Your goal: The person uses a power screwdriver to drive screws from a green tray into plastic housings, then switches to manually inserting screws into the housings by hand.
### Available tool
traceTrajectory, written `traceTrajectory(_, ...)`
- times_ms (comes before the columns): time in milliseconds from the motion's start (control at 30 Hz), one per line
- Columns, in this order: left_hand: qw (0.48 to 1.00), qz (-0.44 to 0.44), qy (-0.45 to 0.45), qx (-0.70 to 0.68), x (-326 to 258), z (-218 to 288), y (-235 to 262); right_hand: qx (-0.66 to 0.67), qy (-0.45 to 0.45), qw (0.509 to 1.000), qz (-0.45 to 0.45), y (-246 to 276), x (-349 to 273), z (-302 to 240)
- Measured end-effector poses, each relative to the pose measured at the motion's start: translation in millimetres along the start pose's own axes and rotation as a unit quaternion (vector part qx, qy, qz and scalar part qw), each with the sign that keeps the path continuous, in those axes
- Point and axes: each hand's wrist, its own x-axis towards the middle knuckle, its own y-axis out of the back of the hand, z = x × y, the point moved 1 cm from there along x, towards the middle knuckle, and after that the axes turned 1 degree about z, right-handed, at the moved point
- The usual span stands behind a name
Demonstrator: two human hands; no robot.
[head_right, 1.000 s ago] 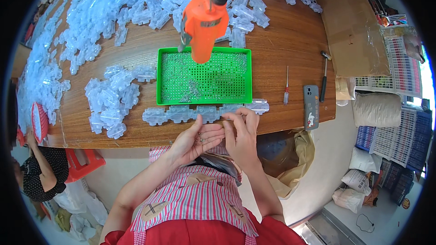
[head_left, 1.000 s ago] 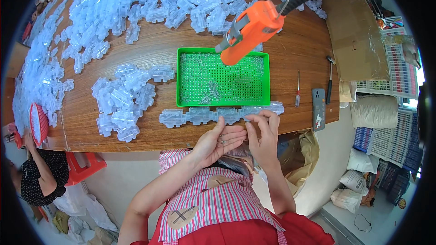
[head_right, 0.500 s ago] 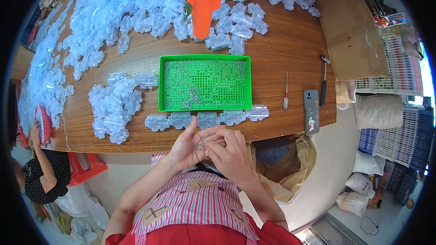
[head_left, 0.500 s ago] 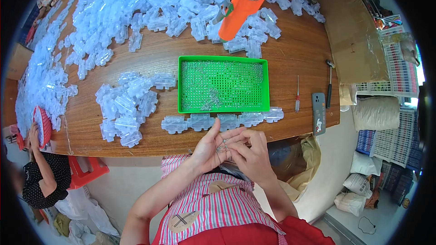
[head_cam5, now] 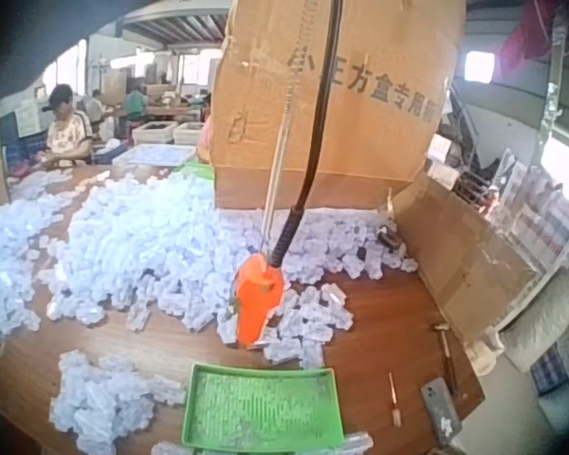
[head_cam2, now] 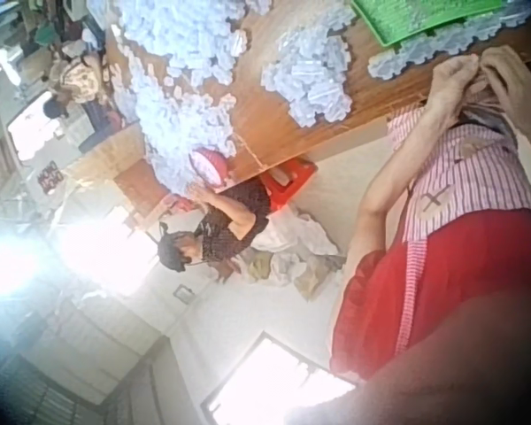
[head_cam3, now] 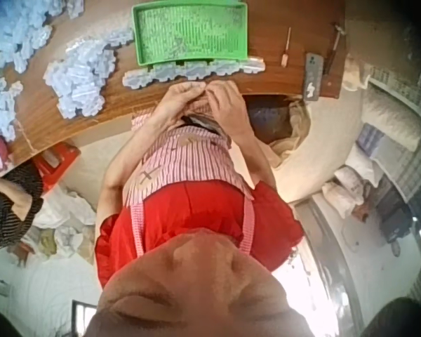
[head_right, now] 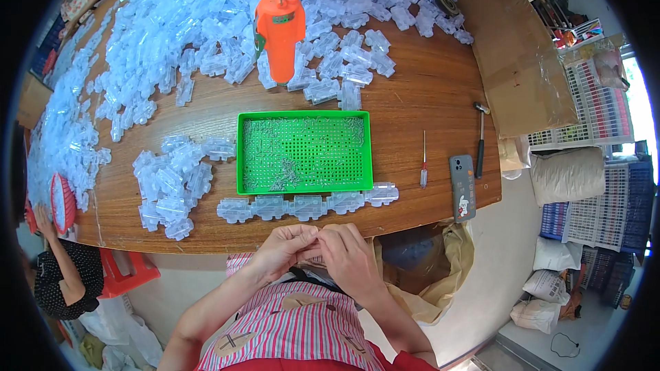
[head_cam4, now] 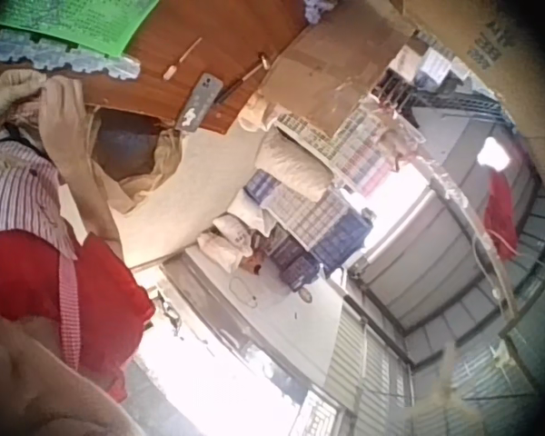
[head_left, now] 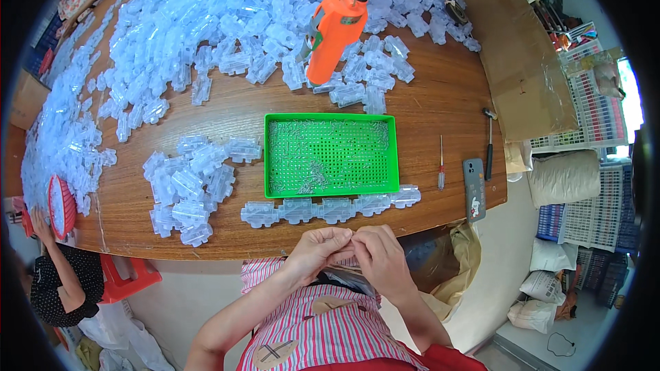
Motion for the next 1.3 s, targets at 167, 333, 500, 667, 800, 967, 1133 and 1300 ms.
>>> traceTrajectory(167,1.000,0.007,0.006,0.007,0.1,-0.4,1.1,-0.048,0.045,0.998,-0.009,5.3,1.3,-4.1)
traceTrajectory(333,0.999,0.007,-0.029,0.041,0.3,-3.3,-3.1,-0.111,0.085,0.990,0.015,4.9,5.0,-8.1)
traceTrajectory(500,0.999,-0.011,-0.031,0.032,-2.5,-0.1,-10.5,-0.002,-0.077,0.997,0.027,-4.4,0.4,-3.4)
traceTrajectory(667,0.997,0.022,-0.057,0.042,-3.8,-5.1,-8.7,0.014,-0.099,0.993,0.061,-11.4,-1.6,-1.0)
traceTrajectory(800,0.997,0.064,-0.029,0.036,-2.6,-6.6,-3.4,-0.008,-0.085,0.991,0.106,-21.7,0.3,8.6)
traceTrajectory(967,0.994,0.101,0.015,0.041,-2.1,-3.4,10.0,-0.003,-0.085,0.992,0.090,-37.7,6.9,25.1)
traceTrajectory(1133,0.996,0.078,0.048,0.023,-2.3,-1.8,10.1,-0.027,-0.081,0.993,0.087,-43.8,9.3,26.5)
traceTrajectory(1300,0.996,0.073,0.046,0.015,-0.2,-2.4,11.6,-0.038,-0.079,0.991,0.097,-45.5,12.8,25.9)
